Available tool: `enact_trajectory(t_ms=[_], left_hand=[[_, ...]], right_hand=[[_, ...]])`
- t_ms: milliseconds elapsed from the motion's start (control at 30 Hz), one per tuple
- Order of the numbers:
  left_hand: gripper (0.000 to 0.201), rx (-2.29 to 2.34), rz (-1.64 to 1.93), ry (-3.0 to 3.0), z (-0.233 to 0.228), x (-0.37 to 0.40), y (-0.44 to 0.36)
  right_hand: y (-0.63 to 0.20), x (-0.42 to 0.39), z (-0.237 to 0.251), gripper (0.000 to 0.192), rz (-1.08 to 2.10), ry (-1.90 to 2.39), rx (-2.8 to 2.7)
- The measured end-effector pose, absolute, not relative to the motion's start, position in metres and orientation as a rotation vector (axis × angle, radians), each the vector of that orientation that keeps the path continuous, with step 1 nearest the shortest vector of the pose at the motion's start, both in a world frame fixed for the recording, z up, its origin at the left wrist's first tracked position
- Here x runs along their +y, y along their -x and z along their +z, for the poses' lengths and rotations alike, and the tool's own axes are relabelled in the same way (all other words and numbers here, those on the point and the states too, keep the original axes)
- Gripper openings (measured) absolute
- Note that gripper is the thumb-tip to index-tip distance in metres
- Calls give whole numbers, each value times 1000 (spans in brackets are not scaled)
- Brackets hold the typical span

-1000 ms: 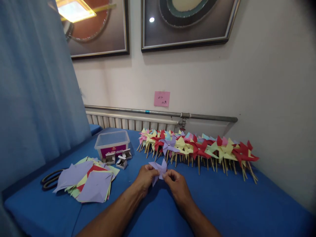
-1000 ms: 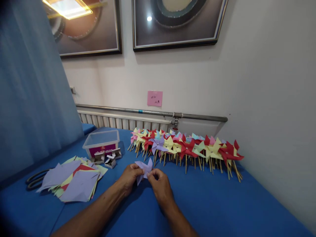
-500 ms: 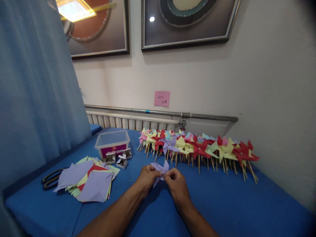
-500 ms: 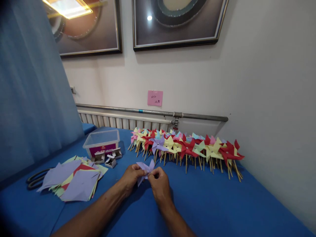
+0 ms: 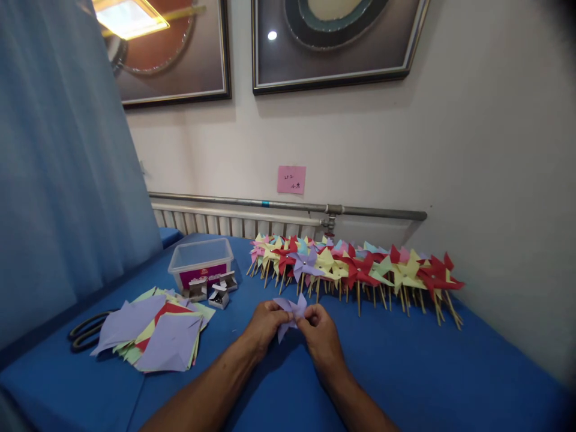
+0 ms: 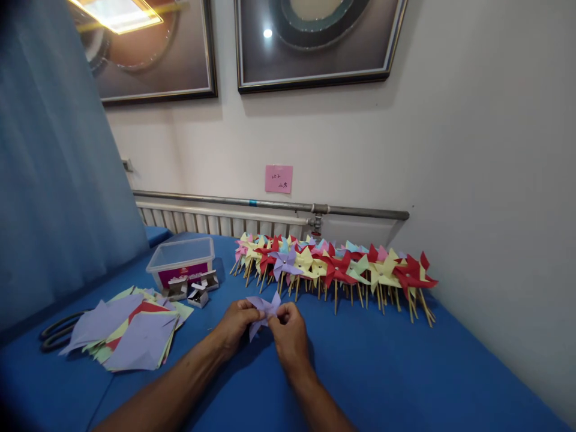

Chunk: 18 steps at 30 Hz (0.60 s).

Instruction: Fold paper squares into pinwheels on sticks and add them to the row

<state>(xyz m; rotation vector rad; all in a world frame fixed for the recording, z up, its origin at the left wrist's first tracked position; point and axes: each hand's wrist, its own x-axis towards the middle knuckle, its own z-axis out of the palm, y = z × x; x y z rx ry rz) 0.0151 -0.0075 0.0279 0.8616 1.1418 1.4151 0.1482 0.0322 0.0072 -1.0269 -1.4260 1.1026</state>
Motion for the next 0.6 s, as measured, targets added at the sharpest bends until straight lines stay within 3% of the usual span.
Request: enact_trajectory(t_ms=[200,333,600], left_hand=[[20,1205,1459,-850,28,-6,-16],[21,1208,1471,-856,28,-6,-14],[27,1228,1415,-962,27,-6,-14]], right_hand=[[-147,31,5,26,1184,975,-1363],[-144,29,9,48,1431,843,-1221],[-153,31,14,30,1518,838,-1336]])
